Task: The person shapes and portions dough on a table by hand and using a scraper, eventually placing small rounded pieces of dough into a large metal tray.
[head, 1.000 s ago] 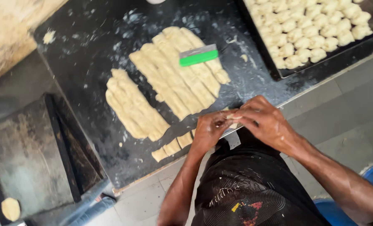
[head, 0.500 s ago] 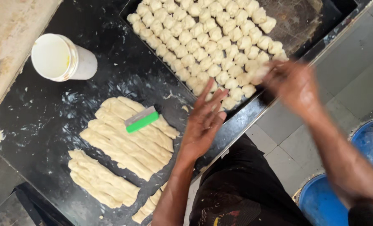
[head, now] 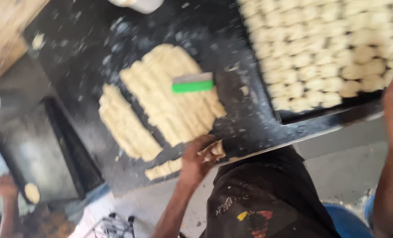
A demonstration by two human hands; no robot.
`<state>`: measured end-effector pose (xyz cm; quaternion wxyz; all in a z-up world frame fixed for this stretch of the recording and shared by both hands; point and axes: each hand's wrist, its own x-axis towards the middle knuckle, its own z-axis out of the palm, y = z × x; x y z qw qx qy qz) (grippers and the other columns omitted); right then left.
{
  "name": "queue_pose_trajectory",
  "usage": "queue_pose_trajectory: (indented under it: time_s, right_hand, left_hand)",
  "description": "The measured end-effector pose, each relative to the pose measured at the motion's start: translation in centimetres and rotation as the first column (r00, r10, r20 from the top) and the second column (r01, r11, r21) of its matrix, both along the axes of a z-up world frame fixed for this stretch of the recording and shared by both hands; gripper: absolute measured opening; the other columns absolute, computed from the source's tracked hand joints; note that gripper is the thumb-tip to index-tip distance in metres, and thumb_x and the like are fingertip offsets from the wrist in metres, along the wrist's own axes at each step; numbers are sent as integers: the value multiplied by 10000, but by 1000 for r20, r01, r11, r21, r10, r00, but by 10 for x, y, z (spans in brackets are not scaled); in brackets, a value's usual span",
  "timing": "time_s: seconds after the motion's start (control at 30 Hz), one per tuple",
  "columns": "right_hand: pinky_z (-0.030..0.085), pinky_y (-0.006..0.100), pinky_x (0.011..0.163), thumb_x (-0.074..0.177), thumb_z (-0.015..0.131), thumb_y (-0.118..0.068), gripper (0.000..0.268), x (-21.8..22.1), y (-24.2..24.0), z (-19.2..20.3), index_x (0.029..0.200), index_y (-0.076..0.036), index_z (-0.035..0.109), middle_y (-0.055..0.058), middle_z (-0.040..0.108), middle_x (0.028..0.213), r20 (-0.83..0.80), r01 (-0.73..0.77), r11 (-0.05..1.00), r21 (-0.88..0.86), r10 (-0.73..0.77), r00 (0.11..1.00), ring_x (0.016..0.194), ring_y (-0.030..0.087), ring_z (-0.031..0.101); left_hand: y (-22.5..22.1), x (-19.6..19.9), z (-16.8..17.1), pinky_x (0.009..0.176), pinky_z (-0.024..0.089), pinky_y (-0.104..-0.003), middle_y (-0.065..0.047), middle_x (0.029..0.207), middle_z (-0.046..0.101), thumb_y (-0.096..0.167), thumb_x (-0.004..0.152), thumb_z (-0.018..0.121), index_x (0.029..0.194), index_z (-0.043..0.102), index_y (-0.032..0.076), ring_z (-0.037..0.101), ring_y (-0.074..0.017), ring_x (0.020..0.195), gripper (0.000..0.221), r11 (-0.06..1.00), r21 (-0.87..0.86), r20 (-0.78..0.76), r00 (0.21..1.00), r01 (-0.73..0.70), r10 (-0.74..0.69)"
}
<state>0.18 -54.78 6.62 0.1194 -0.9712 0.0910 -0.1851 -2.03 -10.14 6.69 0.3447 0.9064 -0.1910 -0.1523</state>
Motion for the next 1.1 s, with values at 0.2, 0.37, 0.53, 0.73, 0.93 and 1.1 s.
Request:
queue_pose_trajectory:
  time_s: [0.2, 0.37, 0.53, 0.73, 0.93, 1.1]
  right_hand:
    - [610, 327, 835, 940, 702, 36, 250, -41, 208, -46, 1189, 21, 690, 182, 726, 1185, 24, -593, 792, 141, 596, 802, 1073, 282, 677]
    - [587, 427, 1028, 942, 710, -5, 257, -32, 261, -96, 1196, 29, 696, 189, 688, 1243, 110, -556, 780, 289, 550, 828, 1190, 346, 663]
    - [553, 450, 1015, 876, 692, 60, 307, -33, 271, -83, 1183, 67, 697, 213, 688, 1208, 72, -506, 824, 256, 506, 860, 1157, 386, 654]
    - [565, 429, 1010, 873, 656, 90, 326, -98, 273, -54, 1192, 35, 697, 182, 698, 1251, -69, -390, 900, 193, 409, 910, 1189, 360, 662]
    - [629, 287, 865, 916, 681, -7, 355, -135, 307, -15, 1254, -116, 680, 60, 750, 1125, -325, 114, 505, 856, 353, 877, 1025, 171, 763]
    - [573, 352, 714, 815, 850, -53, 484, -109, 328, 2, 1277, -103, 718, 119, 634, 1091, -364, 24, 608, 794, 444, 819, 881, 218, 627]
  left_hand:
    - [15, -27, -44, 1037, 578, -381, -139, 1343, 694, 77, 958, 669, 1222, 737, 82, 690, -290, 1226, 272, 988, -137, 247, 968, 73, -38]
    - [42, -21, -30, 868, 561, -315, -68, 1228, 750, 256, 1051, 555, 1241, 717, 38, 674, -155, 1012, 332, 739, -376, -476, 801, -559, 363]
    - [58, -29, -25, 955, 539, -316, -97, 1164, 706, 191, 1026, 619, 1434, 588, -5, 642, -144, 1084, 453, 521, -545, -743, 666, -657, 62]
    - [74, -45, -45, 892, 578, -317, -81, 1131, 718, 214, 994, 593, 1385, 552, -33, 733, -170, 1046, 464, 392, -488, -863, 498, -780, -84]
    - [90, -51, -48, 811, 555, -345, -156, 1006, 709, 104, 1010, 742, 1404, 712, -27, 652, -174, 899, 416, 763, -468, -627, 776, -446, 68]
    - [99, -64, -33, 937, 542, -266, -18, 1170, 703, 55, 899, 689, 1464, 483, 104, 655, -79, 1040, 603, 699, -647, -581, 790, -304, -194]
